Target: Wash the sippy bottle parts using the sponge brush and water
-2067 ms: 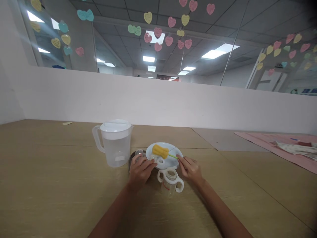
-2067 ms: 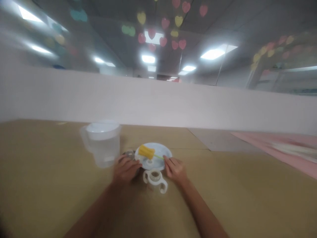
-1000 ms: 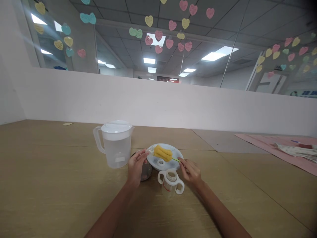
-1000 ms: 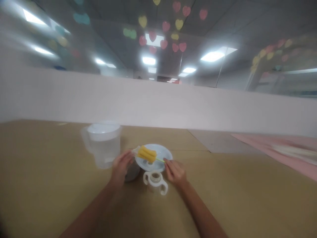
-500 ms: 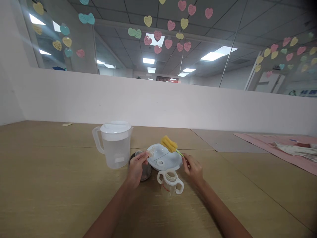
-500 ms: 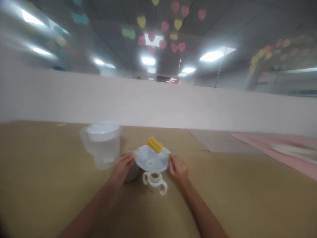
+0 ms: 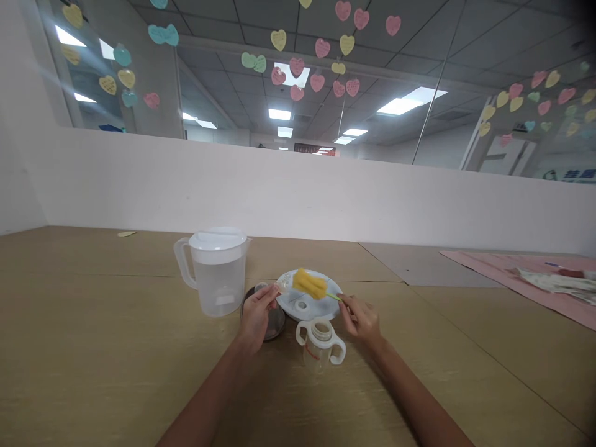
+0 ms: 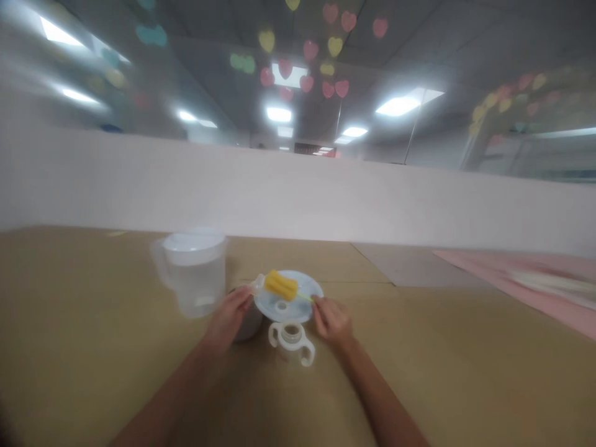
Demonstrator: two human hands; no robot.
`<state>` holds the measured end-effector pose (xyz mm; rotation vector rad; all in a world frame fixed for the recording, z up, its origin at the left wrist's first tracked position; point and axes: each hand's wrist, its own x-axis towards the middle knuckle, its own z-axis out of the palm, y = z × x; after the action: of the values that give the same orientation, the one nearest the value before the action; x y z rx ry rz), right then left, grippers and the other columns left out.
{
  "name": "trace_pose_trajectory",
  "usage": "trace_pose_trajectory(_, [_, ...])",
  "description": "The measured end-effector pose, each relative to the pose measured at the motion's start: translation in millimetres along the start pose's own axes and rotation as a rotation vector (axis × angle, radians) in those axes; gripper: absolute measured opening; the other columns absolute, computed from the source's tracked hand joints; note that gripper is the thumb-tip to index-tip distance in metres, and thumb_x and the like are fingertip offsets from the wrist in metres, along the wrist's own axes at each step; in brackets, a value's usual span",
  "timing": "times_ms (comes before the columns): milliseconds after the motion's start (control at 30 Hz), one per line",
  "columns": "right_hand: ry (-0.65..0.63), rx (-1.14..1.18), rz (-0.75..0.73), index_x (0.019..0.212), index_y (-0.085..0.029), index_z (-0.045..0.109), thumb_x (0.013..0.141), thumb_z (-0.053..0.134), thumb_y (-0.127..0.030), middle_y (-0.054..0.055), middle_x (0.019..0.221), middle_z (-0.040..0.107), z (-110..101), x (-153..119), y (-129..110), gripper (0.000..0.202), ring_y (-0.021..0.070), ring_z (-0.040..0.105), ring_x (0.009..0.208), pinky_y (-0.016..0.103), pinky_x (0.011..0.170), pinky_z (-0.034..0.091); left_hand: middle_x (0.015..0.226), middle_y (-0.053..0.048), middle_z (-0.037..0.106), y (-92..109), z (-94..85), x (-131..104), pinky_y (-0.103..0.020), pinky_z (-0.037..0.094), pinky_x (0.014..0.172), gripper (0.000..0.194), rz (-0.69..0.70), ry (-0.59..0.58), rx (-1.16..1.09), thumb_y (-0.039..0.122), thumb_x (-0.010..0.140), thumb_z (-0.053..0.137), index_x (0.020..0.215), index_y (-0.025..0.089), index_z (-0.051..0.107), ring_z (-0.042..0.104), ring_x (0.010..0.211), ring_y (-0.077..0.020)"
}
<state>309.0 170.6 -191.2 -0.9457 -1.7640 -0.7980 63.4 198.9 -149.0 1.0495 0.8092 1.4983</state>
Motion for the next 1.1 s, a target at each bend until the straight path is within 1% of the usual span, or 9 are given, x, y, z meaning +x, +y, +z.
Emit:
trace_pose_trajectory(100, [-0.076, 0.035, -0.068, 0.105, -0.014, 0.06, 0.085, 0.046, -0.014, 0.006, 0.073, 0.066, 2, -2, -1, 0.024, 0.0127, 0.061, 0.063, 0.024, 0.06, 0.048, 0.075, -0.003, 0.064, -4, -2.6, 3, -0.021, 0.04, 0.059, 0.029, -0.056, -0.03, -0.053, 0.036, 0.056, 0.075, 0.071, 0.013, 0.068, 0.05, 0.059, -0.0075])
trace_pose_trajectory(233, [-0.089, -0.08, 0.046, 0.1, -0.013, 0.062, 0.086, 0.045, -0.015, 0.006, 0.071, 0.066, 4, -3, 6, 0.022, 0.0126, 0.061, 0.062, 0.024, 0.06, 0.047, 0.085, -0.007, 0.066, -5, -4.2, 4, -0.024, 0.043, 0.065, 0.031, -0.07, -0.036, -0.074, 0.034, 0.058, 0.074, 0.079, 0.013, 0.069, 0.056, 0.069, -0.0117])
trace_pose_trajectory(333, [-0.061, -0.139, 0.125, 0.095, -0.014, 0.063, 0.087, 0.044, -0.018, 0.006, 0.073, 0.067, 4, -3, 14, 0.021, 0.0124, 0.061, 0.061, 0.023, 0.059, 0.047, 0.084, -0.005, 0.067, -3, -8.2, 5, -0.025, 0.044, 0.065, 0.035, -0.017, 0.055, 0.012, 0.031, 0.061, 0.071, 0.092, 0.015, 0.069, 0.058, 0.071, -0.0139])
trace_pose_trajectory(400, [-0.053, -0.149, 0.145, 0.095, -0.014, 0.063, 0.087, 0.044, -0.02, 0.006, 0.075, 0.068, 4, -4, 16, 0.022, 0.0122, 0.062, 0.062, 0.022, 0.06, 0.047, 0.076, -0.002, 0.066, -4, -14.0, 7, -0.025, 0.043, 0.063, 0.037, 0.043, 0.133, 0.104, 0.029, 0.064, 0.067, 0.1, 0.018, 0.068, 0.057, 0.067, -0.0137])
trace_pose_trajectory(500, [-0.059, -0.157, 0.143, 0.094, -0.015, 0.063, 0.086, 0.044, -0.02, 0.006, 0.077, 0.068, 5, -6, 16, 0.021, 0.0124, 0.062, 0.062, 0.022, 0.061, 0.047, 0.066, 0.0, 0.062, -8, -24.6, 12, -0.025, 0.042, 0.062, 0.031, 0.145, 0.175, 0.227, 0.032, 0.07, 0.058, 0.095, 0.018, 0.069, 0.054, 0.063, -0.0143])
trace_pose_trajectory(600, [-0.057, -0.147, 0.139, 0.094, -0.015, 0.063, 0.086, 0.045, -0.02, 0.005, 0.076, 0.068, 6, -8, 16, 0.02, 0.0122, 0.062, 0.062, 0.022, 0.061, 0.047, 0.072, -0.001, 0.063, -10, -31.1, 16, -0.026, 0.043, 0.066, 0.025, 0.238, 0.185, 0.33, 0.035, 0.072, 0.055, 0.084, 0.018, 0.068, 0.056, 0.068, -0.016])
trace_pose_trajectory(767, [-0.058, -0.138, 0.144, 0.092, -0.015, 0.062, 0.086, 0.046, -0.021, 0.004, 0.074, 0.068, 7, -9, 18, 0.018, 0.0108, 0.06, 0.059, 0.022, 0.059, 0.045, 0.08, -0.003, 0.063, -14, -32.2, 17, -0.029, 0.045, 0.069, 0.026, 0.24, 0.198, 0.487, 0.029, 0.066, 0.059, 0.089, 0.017, 0.063, 0.058, 0.073, -0.0181])
trace_pose_trajectory(933, [-0.08, -0.139, 0.151, 0.091, -0.014, 0.062, 0.086, 0.047, -0.021, 0.004, 0.073, 0.068, 7, -9, 17, 0.017, 0.0109, 0.06, 0.06, 0.021, 0.06, 0.044, 0.082, -0.005, 0.061, -19, -33.0, 17, -0.032, 0.043, 0.071, 0.022, 0.329, 0.131, 0.769, 0.032, 0.072, 0.055, 0.086, 0.018, 0.064, 0.057, 0.077, -0.0197])
trace_pose_trajectory(1100, [-0.082, -0.14, 0.157, 0.09, -0.014, 0.063, 0.086, 0.046, -0.021, 0.004, 0.074, 0.068, 7, -8, 16, 0.019, 0.0108, 0.059, 0.058, 0.022, 0.058, 0.044, 0.077, -0.005, 0.062, -17, -30.8, 10, -0.033, 0.038, 0.069, 0.02, 0.412, 0.042, 1.257, 0.034, 0.08, 0.05, 0.083, 0.018, 0.061, 0.057, 0.076, -0.0213])
